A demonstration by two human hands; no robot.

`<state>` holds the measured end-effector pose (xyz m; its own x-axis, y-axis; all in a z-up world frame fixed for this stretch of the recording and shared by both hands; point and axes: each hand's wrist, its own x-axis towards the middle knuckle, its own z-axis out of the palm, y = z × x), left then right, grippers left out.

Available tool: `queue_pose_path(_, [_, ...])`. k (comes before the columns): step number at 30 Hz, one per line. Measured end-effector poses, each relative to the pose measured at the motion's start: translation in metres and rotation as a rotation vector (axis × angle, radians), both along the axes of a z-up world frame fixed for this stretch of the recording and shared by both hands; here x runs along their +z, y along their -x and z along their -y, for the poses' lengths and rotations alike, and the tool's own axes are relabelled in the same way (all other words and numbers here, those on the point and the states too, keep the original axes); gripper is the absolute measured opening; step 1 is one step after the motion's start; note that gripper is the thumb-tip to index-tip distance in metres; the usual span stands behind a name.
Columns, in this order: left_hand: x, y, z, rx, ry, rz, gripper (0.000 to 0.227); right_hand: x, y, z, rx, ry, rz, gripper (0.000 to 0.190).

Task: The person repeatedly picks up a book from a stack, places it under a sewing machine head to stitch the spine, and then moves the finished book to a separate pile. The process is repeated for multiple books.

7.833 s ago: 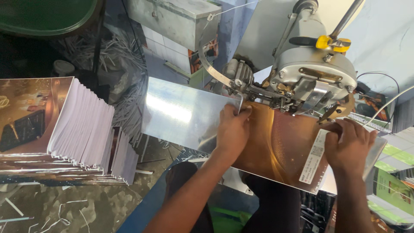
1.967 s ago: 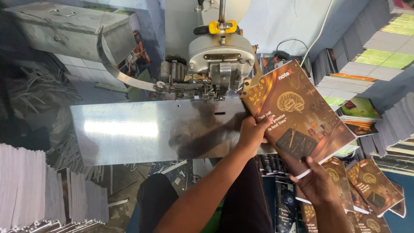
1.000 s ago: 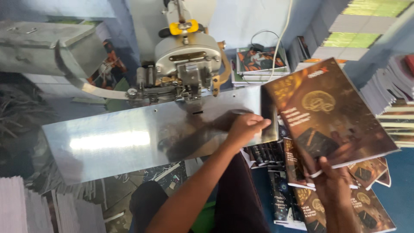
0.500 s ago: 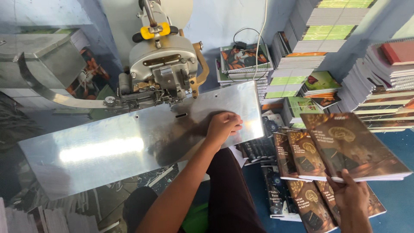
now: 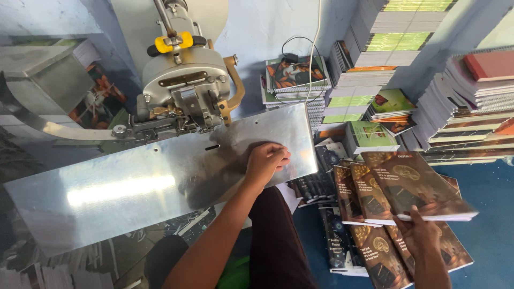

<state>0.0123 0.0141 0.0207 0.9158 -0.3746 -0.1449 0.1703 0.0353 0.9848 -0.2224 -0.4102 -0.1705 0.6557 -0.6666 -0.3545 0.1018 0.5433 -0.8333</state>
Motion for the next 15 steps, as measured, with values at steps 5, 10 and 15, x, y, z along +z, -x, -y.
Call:
queue_pose_path(5, [-0.003,0.001,-0.001,-0.005,0.021,0.013,0.025,-0.018,0.009,-0.028,0.092,-0.21,-0.316,0.034])
queue_pose_path(10, [-0.004,0.001,-0.002,-0.007,0.03,0.015,0.026,-0.038,0.03,-0.063,0.161,-0.247,-0.416,0.035])
queue_pose_path(15, [-0.005,-0.001,0.0,-0.016,0.039,-0.002,0.027,-0.05,0.033,-0.066,0.174,-0.249,-0.385,0.037])
